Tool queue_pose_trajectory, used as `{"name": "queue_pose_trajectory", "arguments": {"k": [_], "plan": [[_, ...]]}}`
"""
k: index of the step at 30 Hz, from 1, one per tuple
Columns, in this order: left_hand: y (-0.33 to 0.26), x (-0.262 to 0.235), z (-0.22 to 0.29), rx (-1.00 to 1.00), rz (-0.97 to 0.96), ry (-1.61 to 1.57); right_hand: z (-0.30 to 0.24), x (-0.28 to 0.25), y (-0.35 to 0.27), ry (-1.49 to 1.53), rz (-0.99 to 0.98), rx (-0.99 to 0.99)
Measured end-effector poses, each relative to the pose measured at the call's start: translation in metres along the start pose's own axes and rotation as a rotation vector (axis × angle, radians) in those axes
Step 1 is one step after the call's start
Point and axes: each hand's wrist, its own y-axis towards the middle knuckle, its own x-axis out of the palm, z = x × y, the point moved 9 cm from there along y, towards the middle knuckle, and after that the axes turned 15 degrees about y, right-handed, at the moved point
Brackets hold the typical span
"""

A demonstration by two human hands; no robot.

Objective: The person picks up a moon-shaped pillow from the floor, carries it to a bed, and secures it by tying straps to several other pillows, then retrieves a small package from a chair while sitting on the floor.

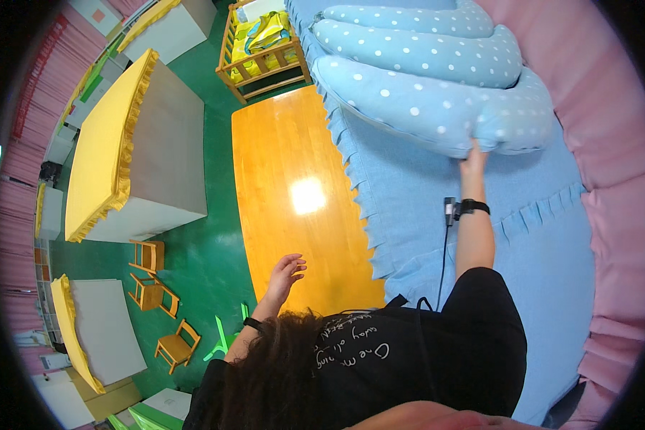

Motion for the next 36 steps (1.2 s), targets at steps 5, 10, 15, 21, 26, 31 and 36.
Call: {"name": "queue_pose_trajectory", "arguments": {"k": [5,10,15,21,26,31,36], "plan": [[-0.015,0.008,-0.014,0.006,-0.018,0.011,0.066,-0.015,-0.014,-0.056,0.081,0.211],[-0.030,0.002,-0.018,0.042,-0.022,0.021,0.054,-0.010,-0.009,-0.320,0.193,0.385],[-0.055,-0.023,-0.023,0.095,0.044,-0.015,0.028,-0.024,-0.082,-0.240,0.345,0.331],[-0.097,-0.039,-0.046,0.124,0.047,-0.088,-0.042,-0.077,-0.190,-0.156,0.208,0.331],[-0.116,-0.019,-0.091,0.114,-0.077,-0.049,-0.169,-0.133,-0.312,-0.246,0.289,0.171],[-0.127,0.072,-0.134,0.047,-0.339,0.112,-0.315,-0.203,-0.465,-0.274,0.481,-0.062],[-0.168,0.206,-0.176,0.033,-0.710,0.302,-0.441,-0.277,-0.645,-0.234,0.737,-0.299]]}}
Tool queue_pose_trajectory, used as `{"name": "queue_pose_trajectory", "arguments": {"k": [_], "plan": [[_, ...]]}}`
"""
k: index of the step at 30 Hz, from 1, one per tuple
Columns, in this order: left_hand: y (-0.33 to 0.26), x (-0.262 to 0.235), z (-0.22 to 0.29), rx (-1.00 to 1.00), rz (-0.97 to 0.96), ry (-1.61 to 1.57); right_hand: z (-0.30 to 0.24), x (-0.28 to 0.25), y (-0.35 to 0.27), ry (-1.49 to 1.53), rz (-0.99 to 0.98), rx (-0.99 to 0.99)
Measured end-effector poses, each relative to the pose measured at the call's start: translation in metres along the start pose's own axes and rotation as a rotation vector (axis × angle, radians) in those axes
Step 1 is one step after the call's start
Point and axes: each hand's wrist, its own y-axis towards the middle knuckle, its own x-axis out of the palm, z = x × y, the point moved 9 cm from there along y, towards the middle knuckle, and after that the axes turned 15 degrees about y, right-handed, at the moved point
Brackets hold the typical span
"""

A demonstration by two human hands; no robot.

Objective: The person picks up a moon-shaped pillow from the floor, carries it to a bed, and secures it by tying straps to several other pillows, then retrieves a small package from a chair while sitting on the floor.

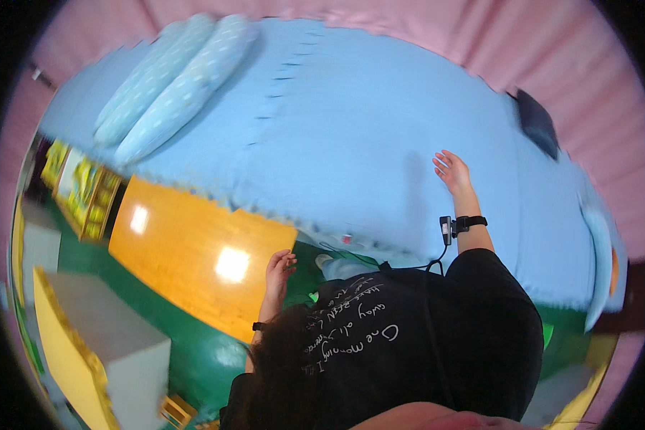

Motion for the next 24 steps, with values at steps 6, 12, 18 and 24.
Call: {"name": "queue_pose_trajectory", "arguments": {"k": [6,12,18,24], "plan": [[0.022,0.158,0.004,-0.013,-0.324,0.188,-0.105,-0.202,-0.090,0.016,0.368,-0.255],[0.010,0.267,-0.013,0.081,-0.399,0.302,-0.152,-0.335,-0.151,-0.008,0.506,-0.285],[0.004,0.375,-0.022,0.337,-0.420,0.494,-0.214,-0.453,-0.146,-0.089,0.460,-0.339],[-0.027,0.508,-0.032,0.338,-0.463,0.450,-0.305,-0.542,-0.150,-0.045,0.552,-0.465]]}}
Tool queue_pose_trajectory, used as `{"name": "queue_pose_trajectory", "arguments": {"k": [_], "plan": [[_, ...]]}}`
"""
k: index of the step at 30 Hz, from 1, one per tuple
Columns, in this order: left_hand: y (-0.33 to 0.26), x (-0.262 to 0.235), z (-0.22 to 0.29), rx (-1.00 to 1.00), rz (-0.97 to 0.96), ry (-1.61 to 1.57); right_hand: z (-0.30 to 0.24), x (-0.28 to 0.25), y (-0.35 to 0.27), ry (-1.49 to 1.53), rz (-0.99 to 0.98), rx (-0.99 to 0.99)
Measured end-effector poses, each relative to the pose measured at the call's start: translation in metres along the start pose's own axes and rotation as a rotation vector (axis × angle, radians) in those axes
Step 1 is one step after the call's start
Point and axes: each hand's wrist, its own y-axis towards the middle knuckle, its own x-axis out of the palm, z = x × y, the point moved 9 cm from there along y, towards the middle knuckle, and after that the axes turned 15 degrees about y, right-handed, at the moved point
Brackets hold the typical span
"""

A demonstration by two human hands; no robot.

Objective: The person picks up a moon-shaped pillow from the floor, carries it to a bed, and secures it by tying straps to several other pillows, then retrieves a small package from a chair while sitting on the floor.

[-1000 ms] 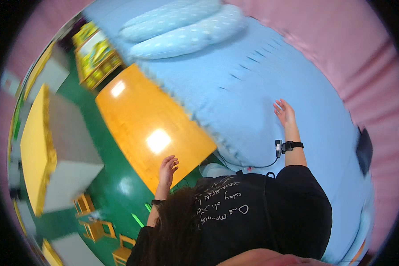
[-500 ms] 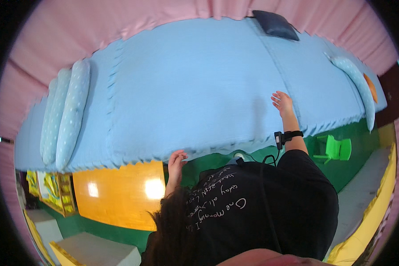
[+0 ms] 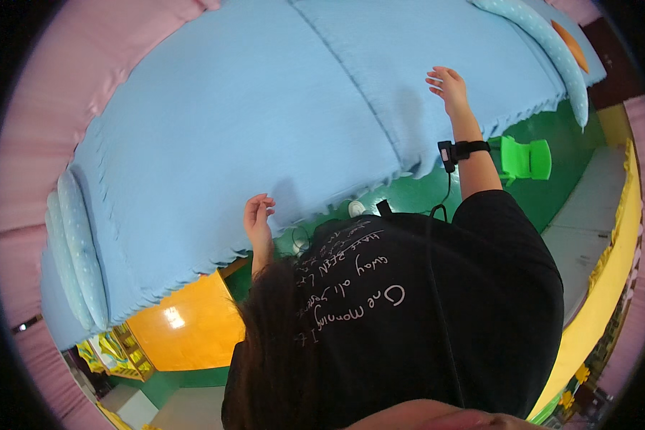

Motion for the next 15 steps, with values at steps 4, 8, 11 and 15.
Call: {"name": "queue_pose_trajectory", "arguments": {"k": [4,8,11,15], "plan": [[0.026,0.073,0.008,-0.080,-0.239,0.164,-0.034,-0.046,0.004,-0.022,0.018,-0.047],[0.039,0.142,0.008,0.046,-0.425,0.202,-0.049,-0.139,-0.033,-0.071,0.129,-0.133],[0.053,0.185,-0.005,0.051,-0.482,0.137,-0.050,-0.242,-0.094,-0.099,0.267,-0.098],[0.041,0.286,0.018,0.074,-0.681,0.093,-0.105,-0.423,-0.272,-0.145,0.862,-0.133]]}}
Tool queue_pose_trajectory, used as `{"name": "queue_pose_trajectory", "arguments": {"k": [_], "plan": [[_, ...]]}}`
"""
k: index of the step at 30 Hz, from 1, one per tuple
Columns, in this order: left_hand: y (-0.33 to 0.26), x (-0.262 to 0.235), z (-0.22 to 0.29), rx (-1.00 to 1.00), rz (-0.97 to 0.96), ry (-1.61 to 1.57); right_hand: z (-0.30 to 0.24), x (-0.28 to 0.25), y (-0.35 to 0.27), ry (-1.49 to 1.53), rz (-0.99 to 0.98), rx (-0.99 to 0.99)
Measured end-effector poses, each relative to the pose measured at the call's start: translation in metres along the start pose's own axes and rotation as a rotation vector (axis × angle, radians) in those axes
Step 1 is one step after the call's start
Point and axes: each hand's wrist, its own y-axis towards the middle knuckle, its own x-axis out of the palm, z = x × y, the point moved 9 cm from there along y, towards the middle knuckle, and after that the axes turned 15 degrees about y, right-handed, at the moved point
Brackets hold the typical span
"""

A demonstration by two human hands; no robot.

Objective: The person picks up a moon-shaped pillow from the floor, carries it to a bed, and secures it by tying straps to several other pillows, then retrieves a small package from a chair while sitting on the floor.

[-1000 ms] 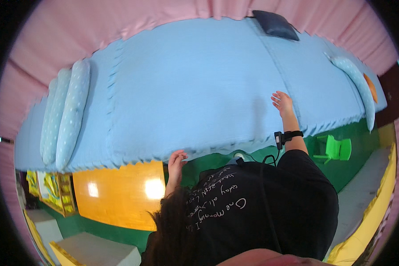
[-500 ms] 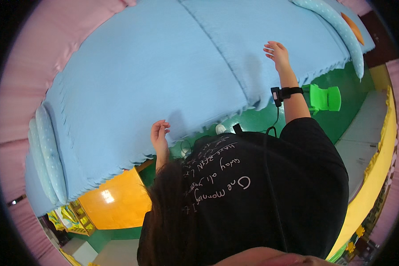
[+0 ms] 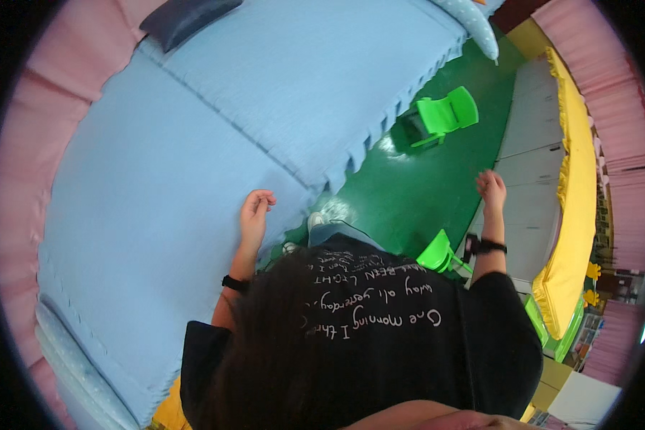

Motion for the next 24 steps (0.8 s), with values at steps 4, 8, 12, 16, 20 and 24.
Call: {"name": "queue_pose_trajectory", "arguments": {"k": [4,8,12,16,20,24], "plan": [[0.054,0.092,0.016,0.040,-0.160,-0.023,0.007,-0.168,-0.011,0.100,0.381,-0.006],[0.075,0.213,0.043,0.061,-0.419,-0.028,0.058,-0.235,-0.014,0.240,0.406,0.064],[0.116,0.301,0.050,0.061,-0.523,0.001,0.085,-0.247,0.032,0.290,0.417,0.183],[0.167,0.367,0.063,0.011,-0.465,0.060,0.056,-0.251,0.108,0.299,0.351,0.170],[0.213,0.431,0.096,0.049,-0.466,0.060,0.052,-0.261,0.189,0.315,0.345,0.148],[0.258,0.475,0.114,0.082,-0.571,0.131,0.059,-0.212,0.262,0.336,0.236,0.204]]}}
